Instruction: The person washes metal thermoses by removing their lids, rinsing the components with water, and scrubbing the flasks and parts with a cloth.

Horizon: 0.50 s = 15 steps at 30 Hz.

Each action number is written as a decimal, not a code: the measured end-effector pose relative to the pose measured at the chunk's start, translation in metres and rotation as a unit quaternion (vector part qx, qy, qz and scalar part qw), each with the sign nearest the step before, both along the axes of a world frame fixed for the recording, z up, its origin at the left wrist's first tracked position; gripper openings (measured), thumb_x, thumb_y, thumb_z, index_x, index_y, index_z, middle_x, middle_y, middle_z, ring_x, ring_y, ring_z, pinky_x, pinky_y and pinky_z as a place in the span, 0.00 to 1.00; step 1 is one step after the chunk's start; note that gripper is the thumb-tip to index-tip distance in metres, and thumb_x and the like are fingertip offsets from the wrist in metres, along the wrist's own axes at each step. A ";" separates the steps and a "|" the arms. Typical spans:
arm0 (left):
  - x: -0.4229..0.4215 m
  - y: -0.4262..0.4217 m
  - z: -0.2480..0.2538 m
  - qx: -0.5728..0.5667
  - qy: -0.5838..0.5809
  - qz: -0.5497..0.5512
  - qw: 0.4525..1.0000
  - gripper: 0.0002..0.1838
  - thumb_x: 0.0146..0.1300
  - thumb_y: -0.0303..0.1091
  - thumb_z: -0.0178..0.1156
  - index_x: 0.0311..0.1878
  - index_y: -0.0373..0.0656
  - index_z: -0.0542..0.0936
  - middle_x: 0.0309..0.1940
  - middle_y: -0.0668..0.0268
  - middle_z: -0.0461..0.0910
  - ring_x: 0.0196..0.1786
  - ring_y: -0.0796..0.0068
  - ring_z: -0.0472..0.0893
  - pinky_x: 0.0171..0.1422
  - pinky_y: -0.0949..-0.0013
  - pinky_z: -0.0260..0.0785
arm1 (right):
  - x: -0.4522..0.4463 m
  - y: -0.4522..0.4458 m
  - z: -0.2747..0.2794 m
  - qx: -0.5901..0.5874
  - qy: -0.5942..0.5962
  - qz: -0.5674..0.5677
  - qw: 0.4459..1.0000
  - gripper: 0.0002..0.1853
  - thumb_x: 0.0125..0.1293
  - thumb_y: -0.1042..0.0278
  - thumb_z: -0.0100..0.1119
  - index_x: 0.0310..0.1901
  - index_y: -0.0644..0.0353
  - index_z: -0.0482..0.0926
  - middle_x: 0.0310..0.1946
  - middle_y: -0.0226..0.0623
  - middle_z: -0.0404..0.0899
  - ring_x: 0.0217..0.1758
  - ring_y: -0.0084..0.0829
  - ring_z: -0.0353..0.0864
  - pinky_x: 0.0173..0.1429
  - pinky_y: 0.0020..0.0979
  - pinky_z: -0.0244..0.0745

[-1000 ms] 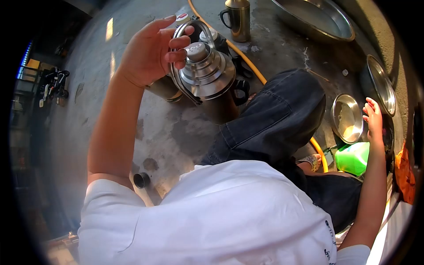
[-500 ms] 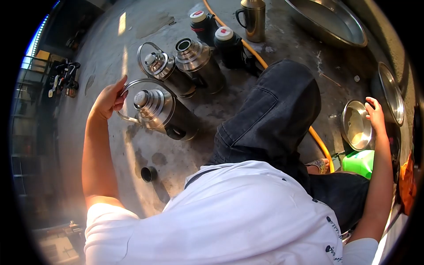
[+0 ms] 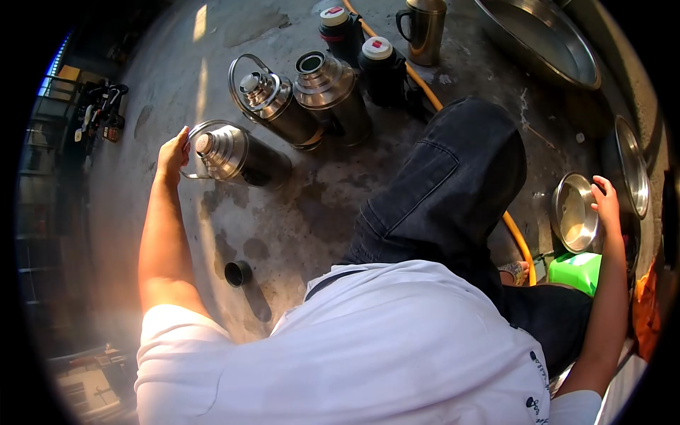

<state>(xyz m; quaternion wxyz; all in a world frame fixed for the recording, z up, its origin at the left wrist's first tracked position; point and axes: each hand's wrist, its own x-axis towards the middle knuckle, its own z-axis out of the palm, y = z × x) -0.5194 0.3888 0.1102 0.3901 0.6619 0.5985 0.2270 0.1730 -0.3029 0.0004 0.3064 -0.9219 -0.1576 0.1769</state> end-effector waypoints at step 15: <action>-0.001 0.058 -0.018 0.111 0.173 -0.028 0.978 0.16 0.68 0.45 0.58 0.29 0.45 0.78 0.21 0.70 0.74 0.23 0.77 0.72 0.28 0.71 0.65 | -0.086 0.074 0.073 0.083 -0.033 0.091 0.992 0.17 0.65 0.65 0.60 0.55 0.55 0.78 0.60 0.35 0.69 0.54 0.30 0.76 0.54 0.31 0.75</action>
